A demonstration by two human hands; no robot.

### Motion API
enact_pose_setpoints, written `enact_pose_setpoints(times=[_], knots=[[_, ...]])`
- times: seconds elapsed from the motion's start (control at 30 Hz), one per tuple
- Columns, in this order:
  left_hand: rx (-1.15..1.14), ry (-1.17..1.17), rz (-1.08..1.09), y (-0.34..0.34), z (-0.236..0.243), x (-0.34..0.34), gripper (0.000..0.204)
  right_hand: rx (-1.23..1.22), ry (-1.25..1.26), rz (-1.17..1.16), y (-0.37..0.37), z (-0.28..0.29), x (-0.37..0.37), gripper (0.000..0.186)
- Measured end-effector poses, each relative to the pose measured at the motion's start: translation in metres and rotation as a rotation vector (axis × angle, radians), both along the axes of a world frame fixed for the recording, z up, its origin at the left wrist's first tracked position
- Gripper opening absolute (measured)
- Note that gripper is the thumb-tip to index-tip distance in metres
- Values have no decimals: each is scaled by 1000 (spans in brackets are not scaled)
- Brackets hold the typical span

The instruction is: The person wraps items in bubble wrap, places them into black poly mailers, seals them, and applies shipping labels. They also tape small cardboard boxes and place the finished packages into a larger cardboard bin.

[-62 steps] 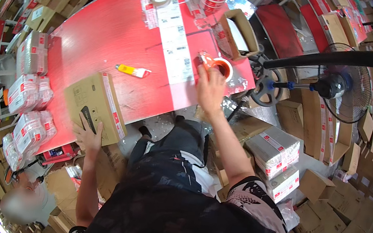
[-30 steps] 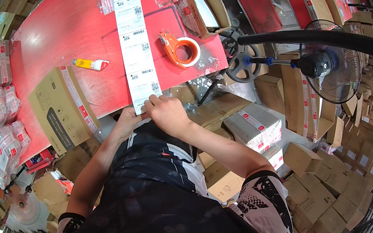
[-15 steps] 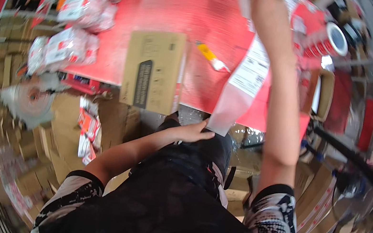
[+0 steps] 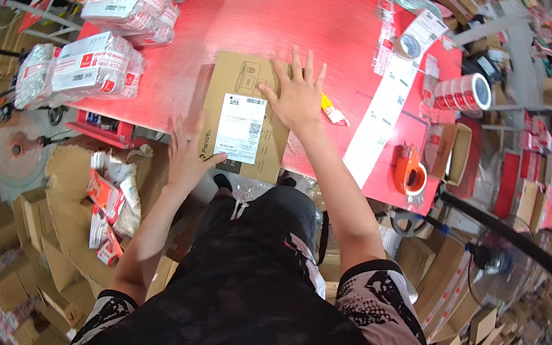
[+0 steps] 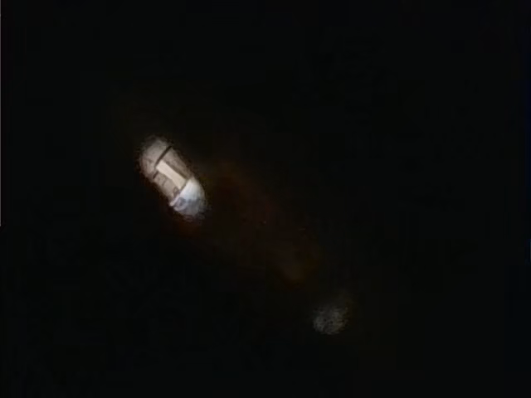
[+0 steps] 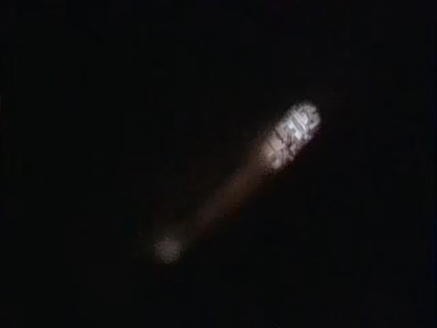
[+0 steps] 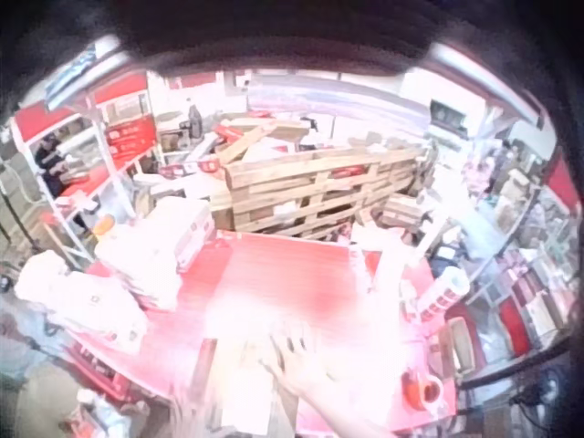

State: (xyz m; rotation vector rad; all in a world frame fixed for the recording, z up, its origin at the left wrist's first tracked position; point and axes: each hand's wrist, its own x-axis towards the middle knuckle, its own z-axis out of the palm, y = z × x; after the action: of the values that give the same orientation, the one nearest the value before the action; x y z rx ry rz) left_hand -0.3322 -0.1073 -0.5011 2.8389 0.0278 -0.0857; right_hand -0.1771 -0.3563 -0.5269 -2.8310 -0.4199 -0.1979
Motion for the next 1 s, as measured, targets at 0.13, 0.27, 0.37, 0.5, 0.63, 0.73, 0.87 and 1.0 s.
enact_pose_setpoints(times=[0.13, 0.27, 0.37, 0.5, 0.63, 0.73, 0.87, 1.0], knots=[[-806, 244, 297, 13, -30, -10, 114, 389, 276, -368, -5, -46, -102, 105], [-957, 320, 269, 44, -30, -24, 85, 821, 557, -484, 28, -55, -183, 101], [-904, 120, 129, 89, -30, -59, 74, 1375, 781, -632, 43, -22, -199, 84], [-1282, 583, -163, 148, 34, -79, 74, 1399, 554, -394, -61, -14, -93, 50], [-1368, 327, 73, 224, -31, -142, 62, 1893, 154, -624, -56, 46, 51, 75], [-1551, 23, 512, 272, -101, -200, 37, 1806, 275, -534, 78, 82, 64, 78], [-1338, -48, 1177, 364, -181, -248, 30, 1033, 484, -308, 187, -21, 38, 84], [-869, 42, 998, 465, -312, -196, 27, -579, 86, -201, 240, -128, -68, 93]])
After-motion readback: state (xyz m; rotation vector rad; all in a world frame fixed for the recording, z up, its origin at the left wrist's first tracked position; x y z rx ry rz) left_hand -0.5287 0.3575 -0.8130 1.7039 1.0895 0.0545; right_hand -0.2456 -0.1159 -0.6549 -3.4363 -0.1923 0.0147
